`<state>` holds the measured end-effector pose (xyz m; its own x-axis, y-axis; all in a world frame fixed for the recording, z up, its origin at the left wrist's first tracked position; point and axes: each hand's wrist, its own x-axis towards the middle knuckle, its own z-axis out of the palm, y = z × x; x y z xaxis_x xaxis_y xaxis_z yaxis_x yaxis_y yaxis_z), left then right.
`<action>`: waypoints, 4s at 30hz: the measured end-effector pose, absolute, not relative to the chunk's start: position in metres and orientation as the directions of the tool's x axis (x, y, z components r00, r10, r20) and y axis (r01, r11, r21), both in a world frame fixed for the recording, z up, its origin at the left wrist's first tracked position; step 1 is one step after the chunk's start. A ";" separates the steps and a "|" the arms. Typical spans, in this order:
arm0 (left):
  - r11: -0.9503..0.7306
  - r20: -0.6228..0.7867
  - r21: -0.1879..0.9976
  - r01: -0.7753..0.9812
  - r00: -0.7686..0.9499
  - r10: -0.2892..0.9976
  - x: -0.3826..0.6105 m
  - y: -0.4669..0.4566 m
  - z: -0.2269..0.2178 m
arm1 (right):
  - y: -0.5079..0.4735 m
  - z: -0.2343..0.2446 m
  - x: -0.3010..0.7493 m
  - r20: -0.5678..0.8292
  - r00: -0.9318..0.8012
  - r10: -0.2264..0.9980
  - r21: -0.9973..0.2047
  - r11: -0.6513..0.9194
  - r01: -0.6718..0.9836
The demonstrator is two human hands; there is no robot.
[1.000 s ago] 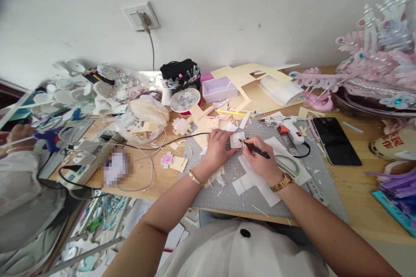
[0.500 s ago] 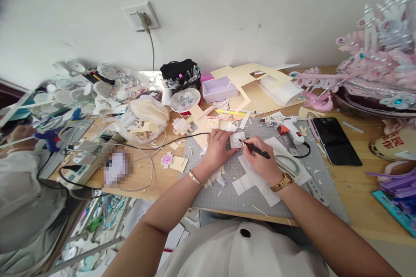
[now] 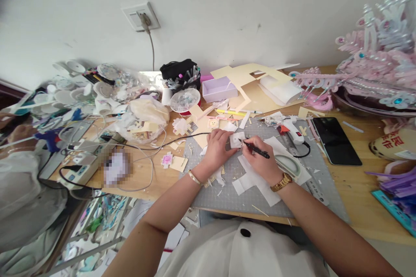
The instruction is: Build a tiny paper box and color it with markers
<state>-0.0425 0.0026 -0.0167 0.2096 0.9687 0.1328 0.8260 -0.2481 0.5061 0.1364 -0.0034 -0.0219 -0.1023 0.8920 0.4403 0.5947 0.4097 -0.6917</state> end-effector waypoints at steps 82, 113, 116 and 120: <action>-0.221 0.121 0.522 0.824 0.184 0.975 -0.044 0.006 -0.017 | -0.004 -0.021 0.138 0.424 -0.209 0.881 -0.679 0.462 0.571; -0.223 0.125 0.514 0.829 0.185 0.975 -0.045 0.005 -0.019 | -0.005 -0.021 0.138 0.359 -0.147 0.922 -0.734 0.376 0.566; -0.227 0.126 0.515 0.827 0.189 0.974 -0.045 0.005 -0.018 | -0.005 -0.021 0.138 0.377 -0.150 0.914 -0.726 0.392 0.565; -0.226 0.120 0.512 0.828 0.192 0.974 -0.045 0.005 -0.018 | -0.005 -0.020 0.138 0.376 -0.188 0.907 -0.721 0.414 0.556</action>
